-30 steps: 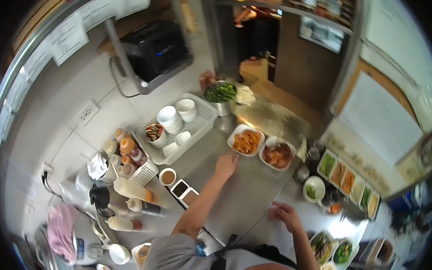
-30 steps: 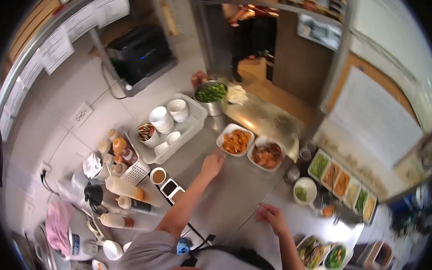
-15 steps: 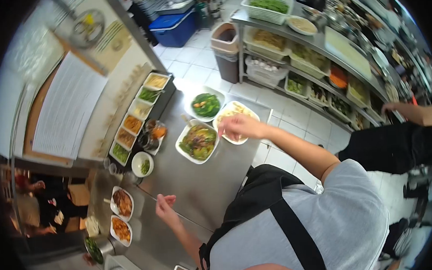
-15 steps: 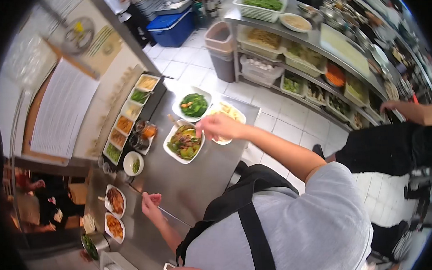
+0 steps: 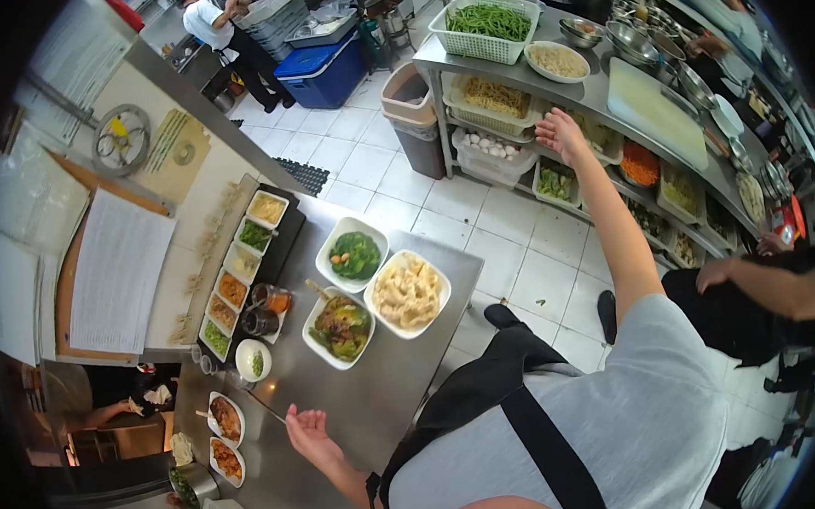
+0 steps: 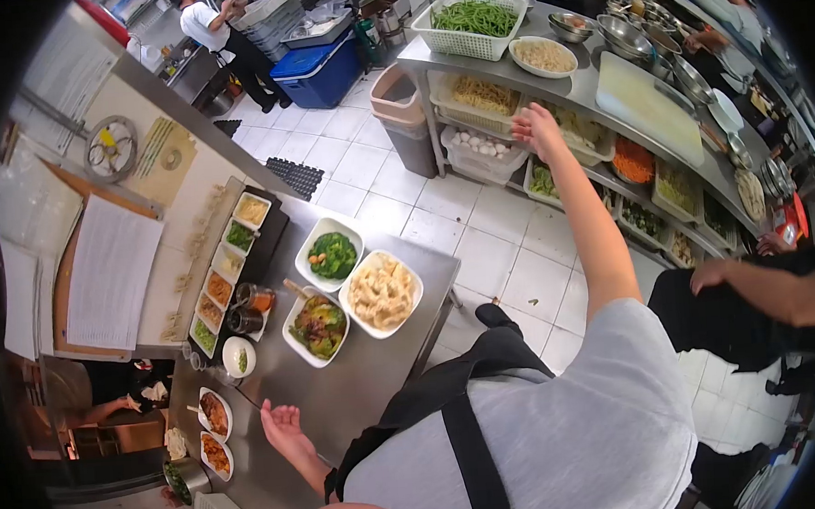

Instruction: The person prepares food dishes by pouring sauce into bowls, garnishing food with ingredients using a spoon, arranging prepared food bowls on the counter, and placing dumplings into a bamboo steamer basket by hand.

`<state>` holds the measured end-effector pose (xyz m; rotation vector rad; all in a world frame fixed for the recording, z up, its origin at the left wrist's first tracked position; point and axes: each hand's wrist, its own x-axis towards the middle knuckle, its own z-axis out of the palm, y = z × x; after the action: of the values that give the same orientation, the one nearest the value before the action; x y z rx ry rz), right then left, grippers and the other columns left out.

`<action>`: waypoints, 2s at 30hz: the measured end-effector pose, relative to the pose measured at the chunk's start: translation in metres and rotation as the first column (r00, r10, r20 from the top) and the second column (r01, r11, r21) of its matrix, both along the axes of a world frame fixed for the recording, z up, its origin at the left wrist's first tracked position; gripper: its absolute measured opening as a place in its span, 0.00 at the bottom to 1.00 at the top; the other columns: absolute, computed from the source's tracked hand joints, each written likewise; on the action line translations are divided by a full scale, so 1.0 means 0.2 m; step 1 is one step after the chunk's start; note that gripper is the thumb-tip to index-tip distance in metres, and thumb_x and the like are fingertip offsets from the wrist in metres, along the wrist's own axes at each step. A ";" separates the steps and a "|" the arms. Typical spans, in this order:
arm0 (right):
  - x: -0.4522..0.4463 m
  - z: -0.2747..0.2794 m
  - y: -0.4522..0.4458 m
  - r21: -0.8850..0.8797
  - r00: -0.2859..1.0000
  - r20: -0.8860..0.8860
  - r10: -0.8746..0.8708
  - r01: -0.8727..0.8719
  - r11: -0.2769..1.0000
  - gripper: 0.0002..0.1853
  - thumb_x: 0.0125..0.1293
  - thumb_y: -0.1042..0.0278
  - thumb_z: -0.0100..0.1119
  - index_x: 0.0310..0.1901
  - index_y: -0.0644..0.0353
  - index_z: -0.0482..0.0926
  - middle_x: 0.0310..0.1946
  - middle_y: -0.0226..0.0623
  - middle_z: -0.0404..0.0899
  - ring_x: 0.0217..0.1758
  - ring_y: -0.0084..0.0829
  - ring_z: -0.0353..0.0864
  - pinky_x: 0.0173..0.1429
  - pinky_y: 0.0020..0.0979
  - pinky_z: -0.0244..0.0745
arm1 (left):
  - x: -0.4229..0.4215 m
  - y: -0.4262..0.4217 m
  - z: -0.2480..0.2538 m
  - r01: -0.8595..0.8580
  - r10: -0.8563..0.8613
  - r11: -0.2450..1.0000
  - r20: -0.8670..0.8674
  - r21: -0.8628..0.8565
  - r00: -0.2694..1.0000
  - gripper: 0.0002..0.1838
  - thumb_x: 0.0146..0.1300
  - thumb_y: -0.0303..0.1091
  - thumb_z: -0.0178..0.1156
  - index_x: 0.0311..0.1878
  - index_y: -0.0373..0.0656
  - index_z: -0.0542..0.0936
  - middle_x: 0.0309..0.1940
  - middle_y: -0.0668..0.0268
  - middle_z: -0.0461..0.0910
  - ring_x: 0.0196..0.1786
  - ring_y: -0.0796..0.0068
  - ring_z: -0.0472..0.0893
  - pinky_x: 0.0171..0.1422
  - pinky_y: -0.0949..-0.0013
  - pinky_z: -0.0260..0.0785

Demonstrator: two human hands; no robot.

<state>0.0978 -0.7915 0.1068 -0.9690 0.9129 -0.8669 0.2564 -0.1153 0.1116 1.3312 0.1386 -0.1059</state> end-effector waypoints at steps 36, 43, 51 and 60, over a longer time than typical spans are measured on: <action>0.26 0.28 0.27 -0.068 0.666 -0.179 0.724 -0.742 0.666 0.27 0.65 0.69 0.43 0.65 0.70 0.58 0.61 0.54 0.66 0.64 0.51 0.66 0.62 0.46 0.73 | -1.19 -0.30 0.01 -0.117 0.086 0.925 -0.101 -0.363 0.991 0.23 0.68 0.40 0.44 0.62 0.39 0.67 0.38 0.65 0.78 0.42 0.73 0.80 0.51 0.69 0.72; 0.53 0.05 1.52 0.074 0.011 0.219 0.976 -0.997 -0.005 0.27 0.62 0.67 0.49 0.63 0.64 0.62 0.61 0.46 0.68 0.61 0.43 0.71 0.59 0.44 0.75 | -2.13 0.24 -0.17 -0.827 0.793 0.555 -0.243 -0.092 0.559 0.22 0.70 0.47 0.45 0.58 0.41 0.70 0.33 0.63 0.78 0.37 0.72 0.79 0.47 0.67 0.73; 0.62 -0.46 2.74 0.200 -0.119 0.334 0.935 -0.960 -0.194 0.24 0.62 0.69 0.44 0.60 0.65 0.61 0.56 0.50 0.71 0.54 0.50 0.76 0.56 0.50 0.77 | -2.59 0.72 -0.63 -0.963 0.982 0.151 -0.146 0.224 0.121 0.24 0.72 0.43 0.40 0.63 0.36 0.58 0.33 0.55 0.79 0.28 0.70 0.80 0.31 0.71 0.74; 0.71 -0.55 2.96 0.143 -0.181 0.244 0.953 -0.965 -0.220 0.21 0.64 0.70 0.42 0.58 0.68 0.61 0.54 0.52 0.72 0.51 0.49 0.78 0.57 0.47 0.77 | -2.48 0.88 -0.65 -0.945 0.966 0.222 -0.183 0.242 0.180 0.26 0.69 0.33 0.37 0.67 0.32 0.49 0.31 0.53 0.78 0.25 0.65 0.81 0.30 0.66 0.78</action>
<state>0.2404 -0.1999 -0.0041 -1.0252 -0.0830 0.7354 -0.2387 0.0611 -0.0192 1.0540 1.2802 0.8355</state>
